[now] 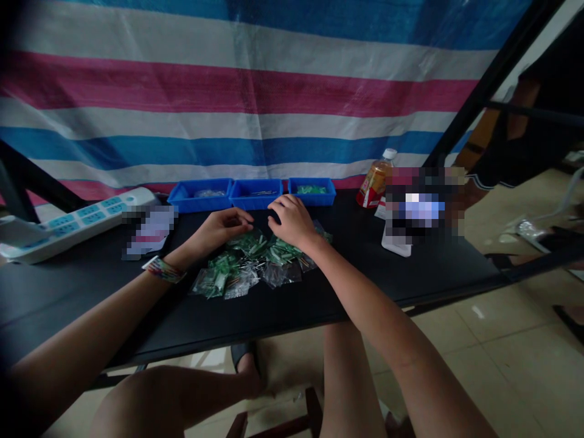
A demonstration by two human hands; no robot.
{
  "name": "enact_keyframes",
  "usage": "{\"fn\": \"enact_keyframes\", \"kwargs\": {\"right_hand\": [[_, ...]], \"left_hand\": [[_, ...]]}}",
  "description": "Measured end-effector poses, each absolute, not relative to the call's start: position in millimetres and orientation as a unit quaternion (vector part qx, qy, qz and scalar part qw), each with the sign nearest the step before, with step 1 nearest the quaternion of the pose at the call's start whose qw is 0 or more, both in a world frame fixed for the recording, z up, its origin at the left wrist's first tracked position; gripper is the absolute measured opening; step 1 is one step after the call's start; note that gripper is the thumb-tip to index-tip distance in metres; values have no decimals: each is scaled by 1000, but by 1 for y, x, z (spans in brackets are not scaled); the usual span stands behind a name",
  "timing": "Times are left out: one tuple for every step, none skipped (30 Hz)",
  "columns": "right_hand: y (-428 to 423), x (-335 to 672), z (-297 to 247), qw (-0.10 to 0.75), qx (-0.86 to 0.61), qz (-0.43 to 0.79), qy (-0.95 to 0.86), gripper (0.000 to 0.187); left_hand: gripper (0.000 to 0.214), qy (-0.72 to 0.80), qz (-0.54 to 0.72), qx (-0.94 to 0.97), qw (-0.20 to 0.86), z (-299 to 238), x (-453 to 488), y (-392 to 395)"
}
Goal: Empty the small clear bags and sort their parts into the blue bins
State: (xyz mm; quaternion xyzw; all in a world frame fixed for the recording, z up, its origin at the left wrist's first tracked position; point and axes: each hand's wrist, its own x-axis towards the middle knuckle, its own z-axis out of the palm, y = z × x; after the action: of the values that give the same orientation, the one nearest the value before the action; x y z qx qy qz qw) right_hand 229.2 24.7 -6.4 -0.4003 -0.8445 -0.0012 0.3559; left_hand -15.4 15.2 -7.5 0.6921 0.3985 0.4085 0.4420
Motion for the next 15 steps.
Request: {"fn": "enact_keyframes", "kwargs": {"right_hand": [[26, 230, -7, 352, -407, -3, -843, 21], [27, 231, -7, 350, -411, -3, -842, 22], [28, 231, -7, 352, -413, -2, -840, 23], [27, 231, -7, 356, -414, 2, -838, 22], [26, 230, -7, 363, -412, 10, -836, 21], [25, 228, -6, 373, -405, 26, -835, 19], [23, 226, -5, 384, -393, 51, -834, 18], [21, 223, -4, 395, -378, 84, -833, 17], [18, 220, -3, 406, -361, 123, -831, 16], [16, 217, -2, 413, -344, 166, -827, 14], [13, 214, -1, 419, -331, 210, -820, 14], [11, 211, -1, 423, -321, 251, -810, 14], [9, 208, -2, 426, -314, 288, -798, 16], [8, 205, -2, 429, -309, 320, -786, 18], [8, 203, -3, 432, -306, 346, -775, 20]], "left_hand": [[37, 397, 408, 690, 448, -8, -16, 15], [37, 394, 408, 688, 453, -8, -16, 16], [37, 390, 410, 685, 458, -8, -16, 16], [38, 388, 413, 683, 461, -7, -16, 16], [38, 387, 418, 680, 462, -7, -16, 16], [39, 388, 427, 675, 460, -6, -16, 15], [39, 390, 440, 667, 457, -4, -16, 15], [40, 392, 458, 656, 454, -2, -15, 14], [39, 391, 479, 643, 452, 0, -14, 13], [39, 388, 503, 627, 451, 2, -13, 12], [39, 383, 525, 611, 452, 4, -12, 10], [38, 376, 545, 597, 453, 7, -11, 9], [37, 370, 561, 585, 454, 8, -10, 8], [36, 364, 572, 576, 457, 10, -9, 7], [36, 360, 579, 568, 461, 11, -8, 6]]}}
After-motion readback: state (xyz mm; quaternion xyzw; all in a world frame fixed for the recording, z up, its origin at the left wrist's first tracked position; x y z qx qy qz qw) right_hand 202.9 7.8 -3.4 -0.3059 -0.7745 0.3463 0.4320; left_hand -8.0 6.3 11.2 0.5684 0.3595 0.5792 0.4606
